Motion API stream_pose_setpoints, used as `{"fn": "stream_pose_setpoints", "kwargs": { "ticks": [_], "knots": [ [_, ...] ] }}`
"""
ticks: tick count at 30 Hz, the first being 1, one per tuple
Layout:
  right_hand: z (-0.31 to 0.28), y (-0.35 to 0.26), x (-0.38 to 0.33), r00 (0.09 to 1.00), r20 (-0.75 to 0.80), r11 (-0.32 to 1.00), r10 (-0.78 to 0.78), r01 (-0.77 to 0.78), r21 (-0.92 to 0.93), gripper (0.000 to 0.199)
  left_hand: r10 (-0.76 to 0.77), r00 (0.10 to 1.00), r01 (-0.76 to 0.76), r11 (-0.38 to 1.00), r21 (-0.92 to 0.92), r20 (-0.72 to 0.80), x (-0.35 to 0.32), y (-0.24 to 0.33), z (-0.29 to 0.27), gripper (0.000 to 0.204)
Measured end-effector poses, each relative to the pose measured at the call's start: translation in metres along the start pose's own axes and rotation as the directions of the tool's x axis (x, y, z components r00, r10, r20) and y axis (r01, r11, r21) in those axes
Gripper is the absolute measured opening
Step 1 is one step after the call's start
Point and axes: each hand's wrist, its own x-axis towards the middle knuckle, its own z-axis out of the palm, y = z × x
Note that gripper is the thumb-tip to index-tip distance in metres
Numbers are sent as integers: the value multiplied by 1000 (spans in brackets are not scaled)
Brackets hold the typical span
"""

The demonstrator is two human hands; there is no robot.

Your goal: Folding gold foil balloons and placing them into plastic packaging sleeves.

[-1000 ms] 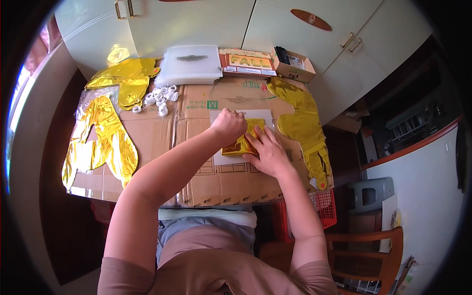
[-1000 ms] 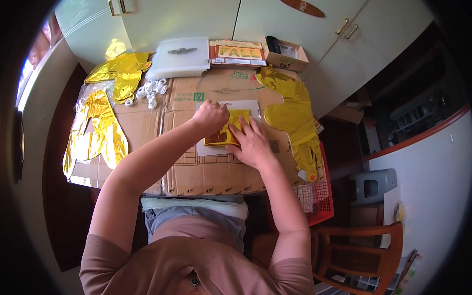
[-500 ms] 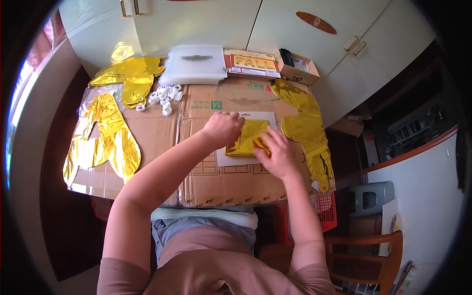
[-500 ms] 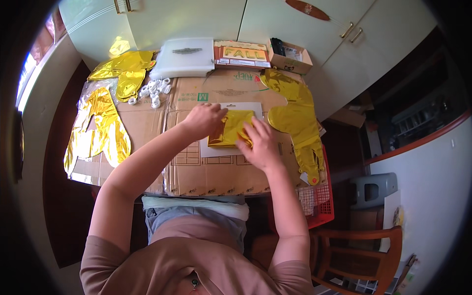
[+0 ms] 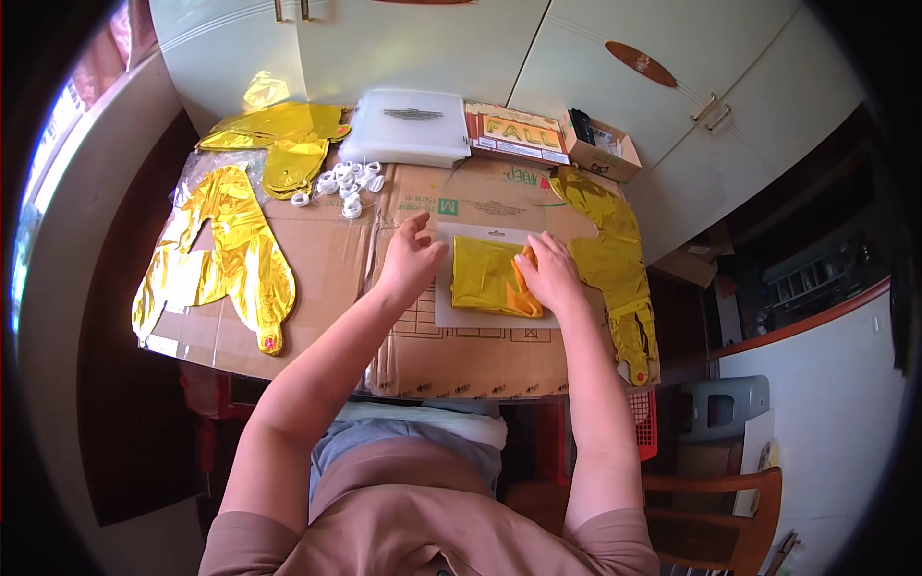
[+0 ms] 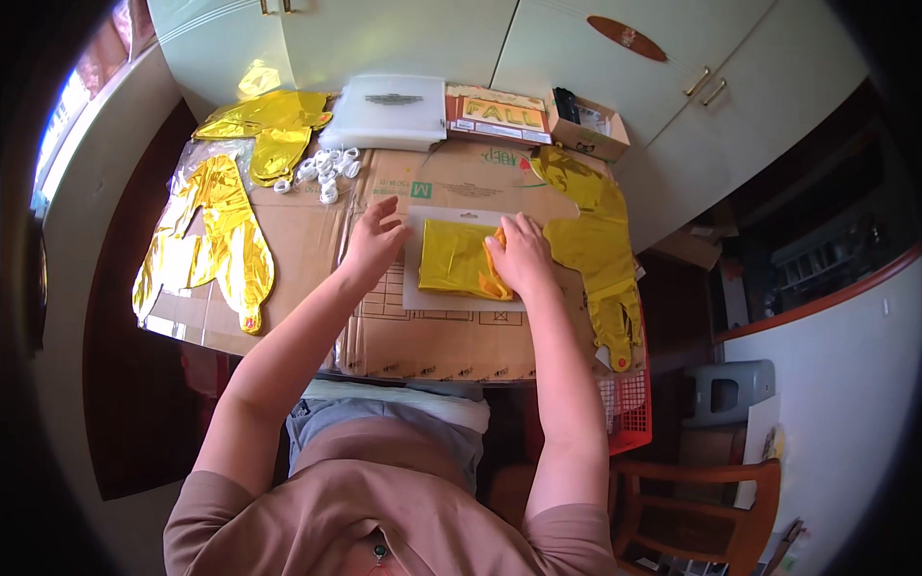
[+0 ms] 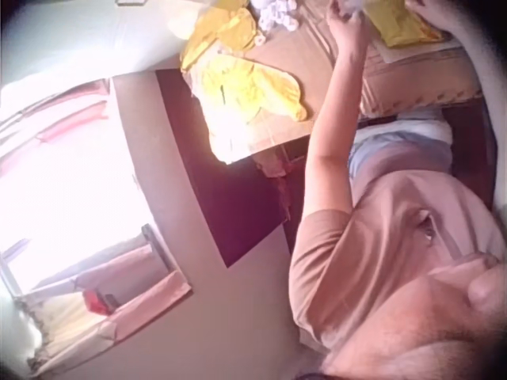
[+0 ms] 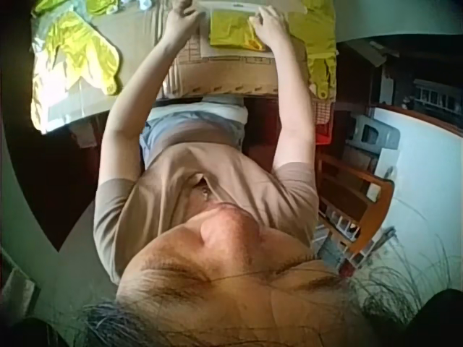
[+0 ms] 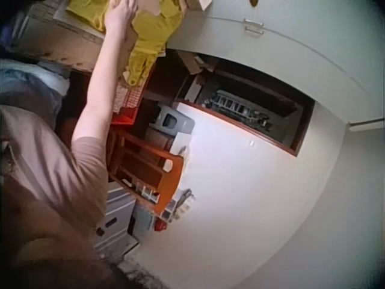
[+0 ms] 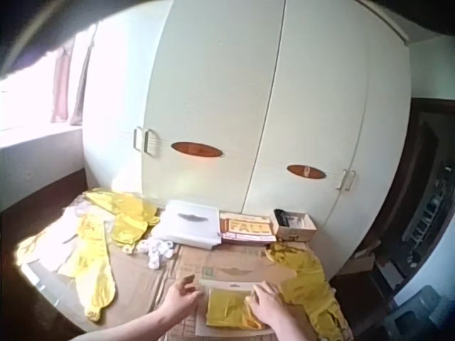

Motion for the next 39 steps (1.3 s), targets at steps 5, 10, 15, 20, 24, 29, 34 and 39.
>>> {"fn": "stream_pose_setpoints", "kwargs": {
  "ticks": [5, 10, 15, 20, 24, 29, 34, 39],
  "knots": [
    [5, -5, -41, 990, -23, 990, -138, 138, 7, 52, 32, 998, -47, 961, -273, -58, -100, -11, -32, 35],
    [0, -32, -92, 975, -16, 974, -221, 220, -45, 53, -265, 927, 340, 892, -297, 265, -227, -36, -73, 10],
    [-9, -51, -125, 963, 53, 963, -266, 267, -20, 55, -406, 745, 667, 479, -571, 529, -236, -71, -69, 42],
    [-20, -64, -153, 927, 50, 925, -373, 375, -56, 71, -422, 706, 704, 327, -631, 568, -225, -50, -57, 43],
    [-55, -86, -187, 778, 66, 781, -625, 624, 40, 85, -424, 705, 692, 240, -681, 568, -227, -55, -61, 30],
    [-18, -81, -228, 696, 129, 673, -706, 717, -182, 74, -452, 657, 722, 145, -677, 604, -230, -63, -60, 29],
    [12, -78, -224, 665, -89, 664, -742, 709, -239, 46, -371, 699, 698, 167, -696, 611, -231, -63, -60, 31],
    [3, -85, -219, 681, -119, 691, -723, 707, -153, 38, -373, 767, 633, 309, -710, 522, -231, -64, -58, 36]
  ]
}}
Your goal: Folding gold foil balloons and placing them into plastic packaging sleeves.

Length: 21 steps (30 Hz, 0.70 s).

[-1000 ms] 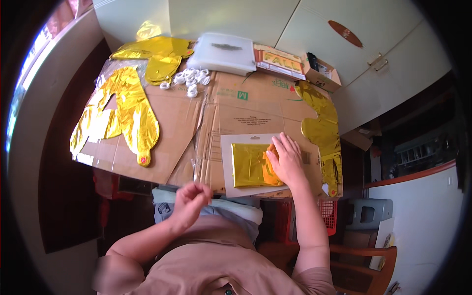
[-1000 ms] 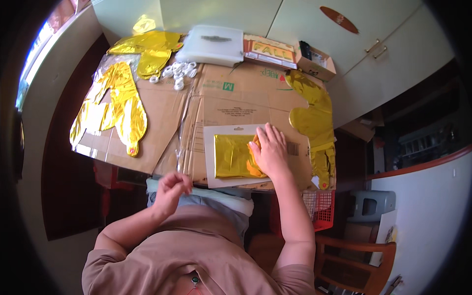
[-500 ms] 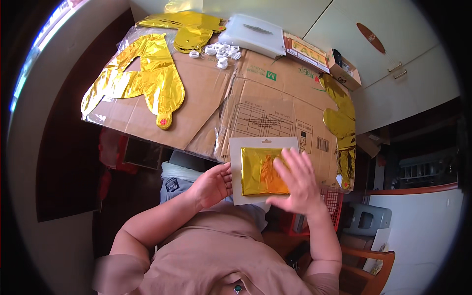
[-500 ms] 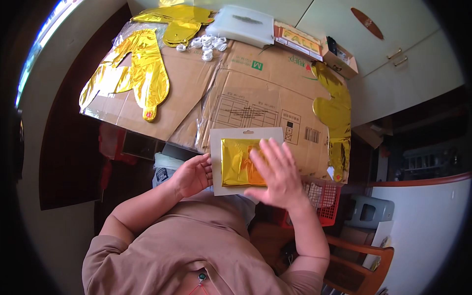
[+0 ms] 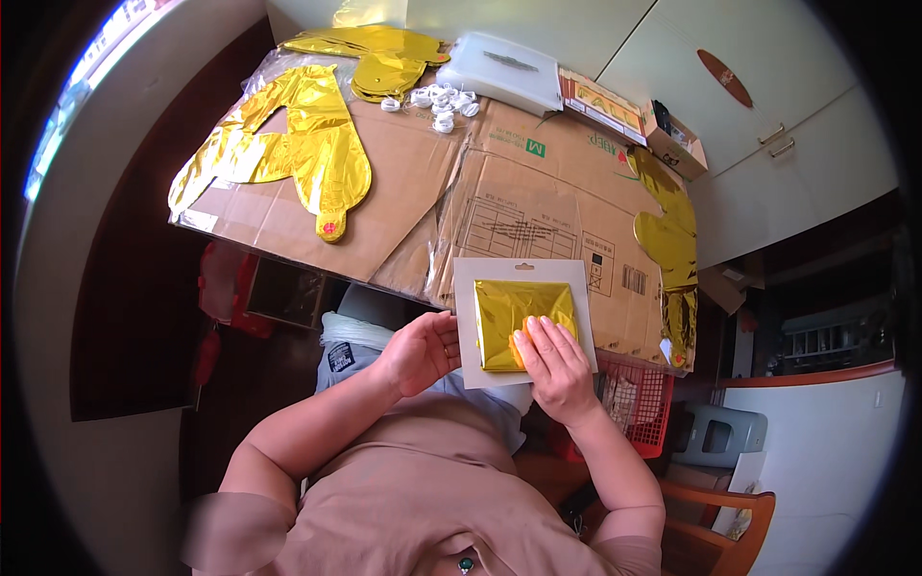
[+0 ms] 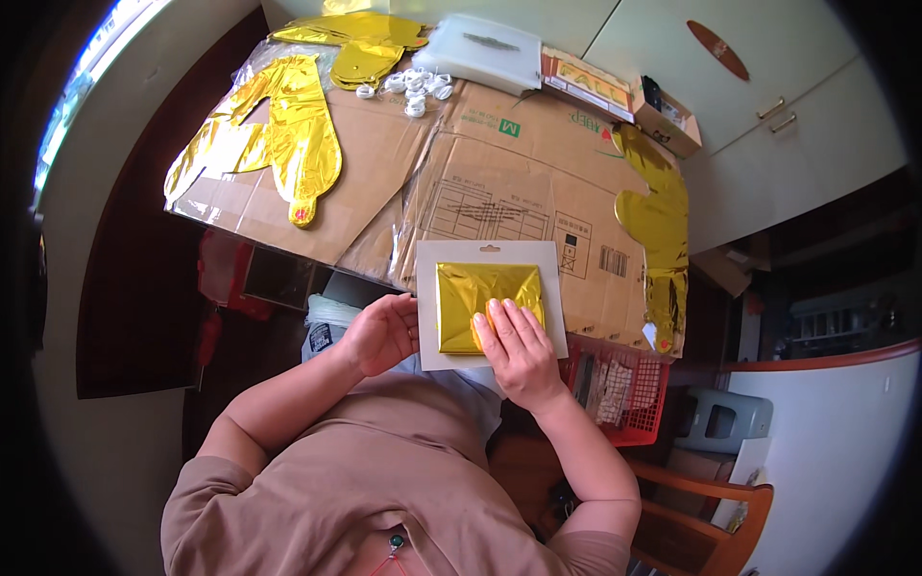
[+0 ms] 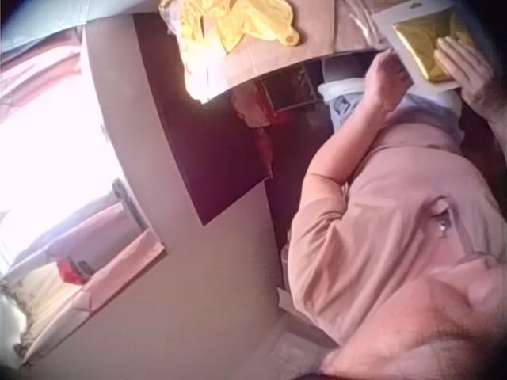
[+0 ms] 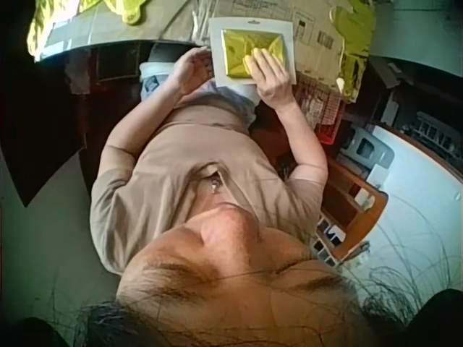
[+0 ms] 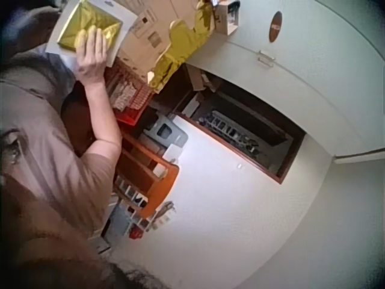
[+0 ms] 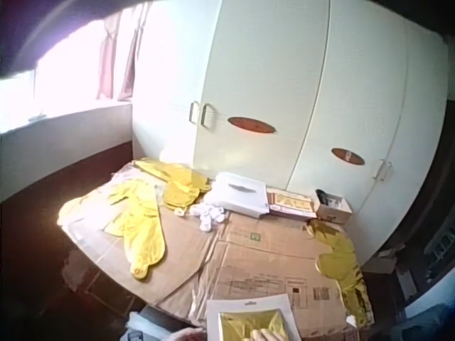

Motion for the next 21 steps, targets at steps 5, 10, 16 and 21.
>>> {"fn": "stream_pose_setpoints", "kwargs": {
  "ticks": [5, 10, 16, 21],
  "knots": [
    [-6, 1, 5, 999, 15, 997, 30, -31, 63, 41, 40, 999, -40, 999, -31, 4, 4, 2, 13, 39],
    [-11, 1, 11, 998, 18, 990, 57, -59, 125, 47, 71, 991, -62, 995, 83, -116, 9, -3, 19, 33],
    [-20, 0, 20, 996, 40, 983, 81, -86, 162, 51, 85, 991, -82, 996, 40, -98, 17, -9, 30, 30],
    [-30, -3, 26, 993, 54, 976, 107, -115, 184, 53, 224, 971, -226, 974, -17, -80, 19, -9, 49, 25]
  ]
}}
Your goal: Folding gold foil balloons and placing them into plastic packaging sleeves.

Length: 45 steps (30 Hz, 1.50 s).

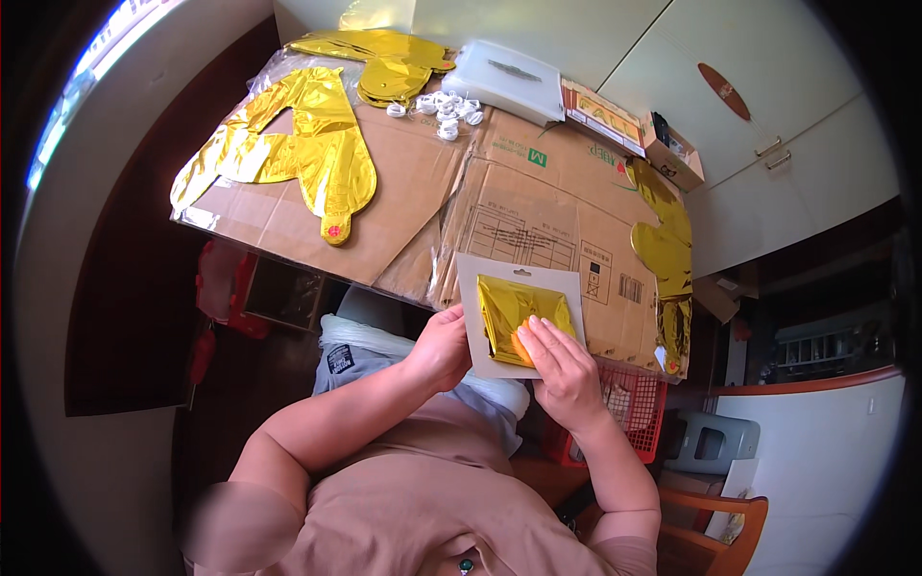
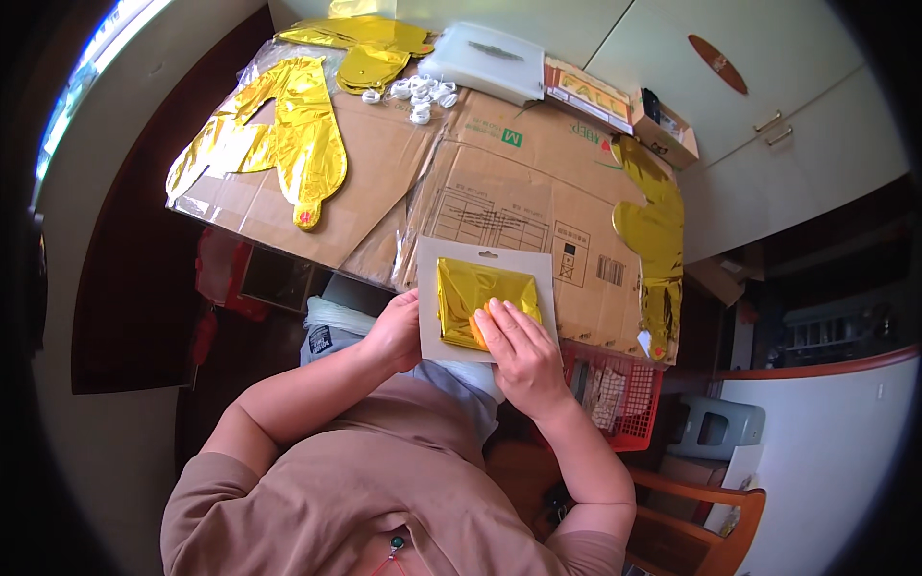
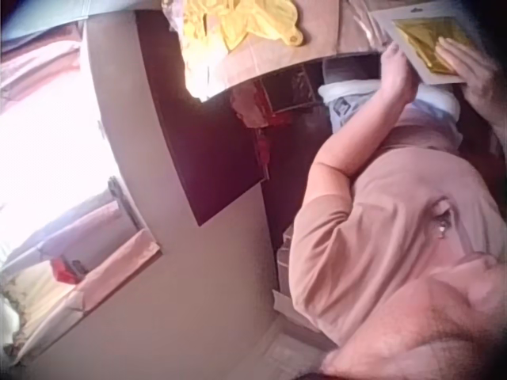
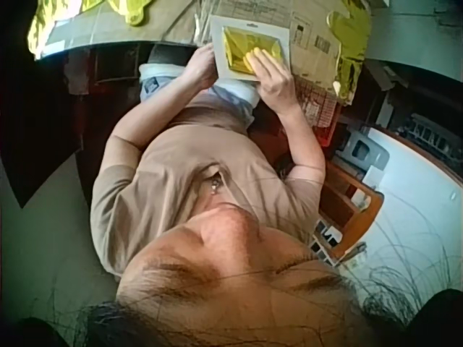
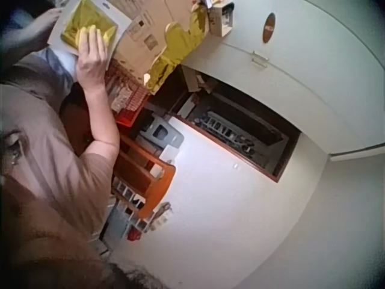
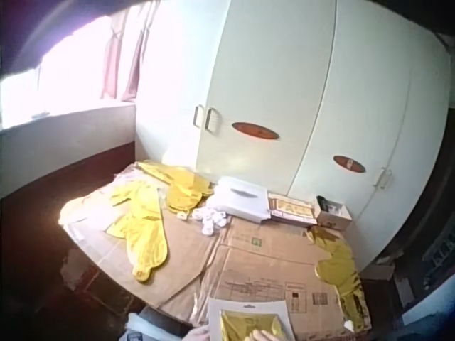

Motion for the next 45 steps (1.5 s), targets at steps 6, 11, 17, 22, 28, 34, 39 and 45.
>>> {"fn": "stream_pose_setpoints", "kwargs": {
  "ticks": [6, 11, 17, 22, 28, 34, 39, 45],
  "knots": [
    [-2, -2, 4, 1000, 6, 1000, 2, -2, -14, 48, 31, 999, -33, 998, 58, 41, 8, -13, -9, 24],
    [10, -3, 1, 999, -13, 987, -42, 39, -154, 39, 13, 1000, -16, 978, 210, 16, 5, -18, -20, 28],
    [44, -6, 0, 995, -28, 976, -94, 86, -199, 40, -8, 998, 20, 977, 212, -60, -11, -7, -30, 28],
    [55, -17, 9, 991, -60, 984, -118, 108, -141, 40, 32, 992, -51, 988, 149, 125, -9, -12, -53, 42],
    [49, -21, 15, 988, -74, 986, -138, 130, -103, 38, 19, 977, -41, 994, 101, 213, -1, -15, -57, 43],
    [52, -20, 15, 984, -50, 979, -172, 165, -119, 39, -30, 975, 15, 997, 70, 221, -4, -12, -60, 45],
    [52, -20, 16, 980, -38, 973, -193, 186, -135, 40, -7, 964, -28, 991, 129, 266, -11, -12, -65, 45],
    [61, -27, 25, 987, -66, 979, -144, 132, -155, 39, 226, 916, -335, 887, 319, 333, -8, -20, -70, 41]
  ]
}}
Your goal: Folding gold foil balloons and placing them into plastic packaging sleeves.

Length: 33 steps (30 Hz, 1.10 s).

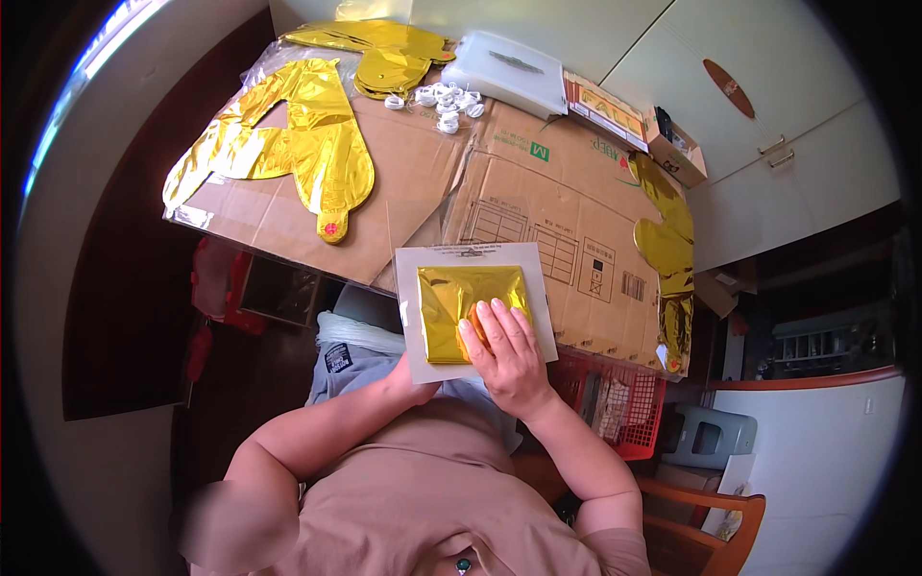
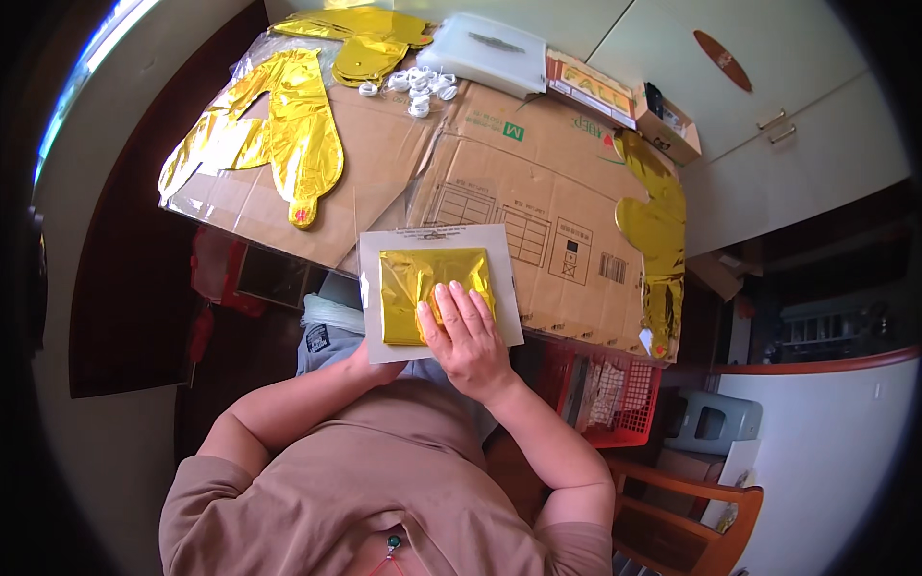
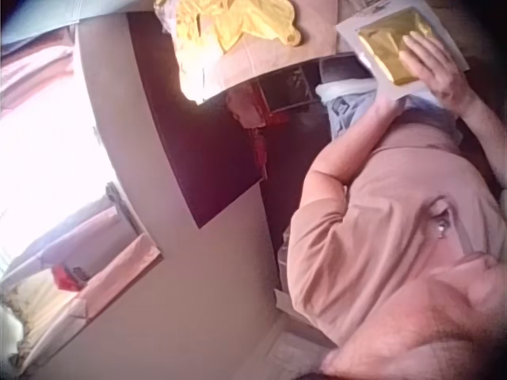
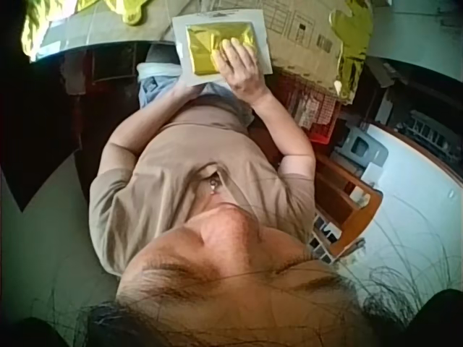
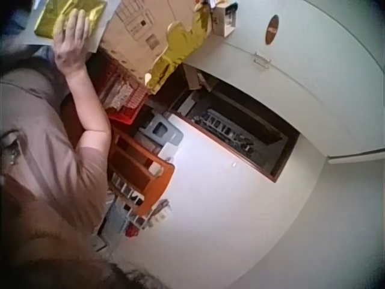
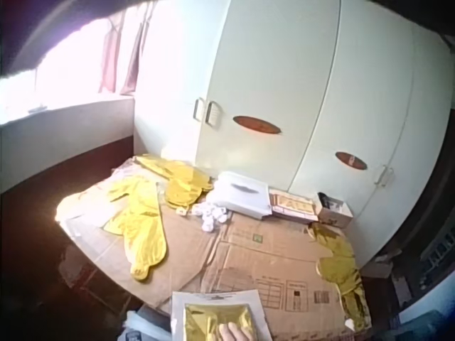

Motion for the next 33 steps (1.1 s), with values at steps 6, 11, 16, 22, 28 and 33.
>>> {"fn": "stream_pose_setpoints", "kwargs": {
  "ticks": [6, 11, 16, 22, 28, 33],
  "knots": [
    [-16, -2, -11, 994, -113, 1000, -7, 8, 1, 35, -48, 999, 48, 998, 49, 2, -6, -2, -22, 33],
    [-15, 5, -22, 984, -144, 995, -100, 96, -32, 25, 16, 995, 47, 774, 631, -94, -9, 9, -16, 23],
    [-5, 8, -12, 979, -155, 990, -134, 126, -59, 24, -6, 973, 87, 937, 338, -232, 1, 5, -4, 26],
    [-1, 7, 1, 978, -148, 988, -144, 134, -78, 24, -30, 963, 77, 983, 166, -269, 2, 7, -7, 29],
    [-11, 4, 9, 976, -185, 992, -115, 102, -76, 21, -22, 933, 36, 999, 33, -358, -4, 28, 5, 22],
    [-28, -13, 4, 984, -151, 995, -93, 86, -52, 21, -62, 934, -31, 968, -251, -353, -19, 26, -1, 22]
  ]
}}
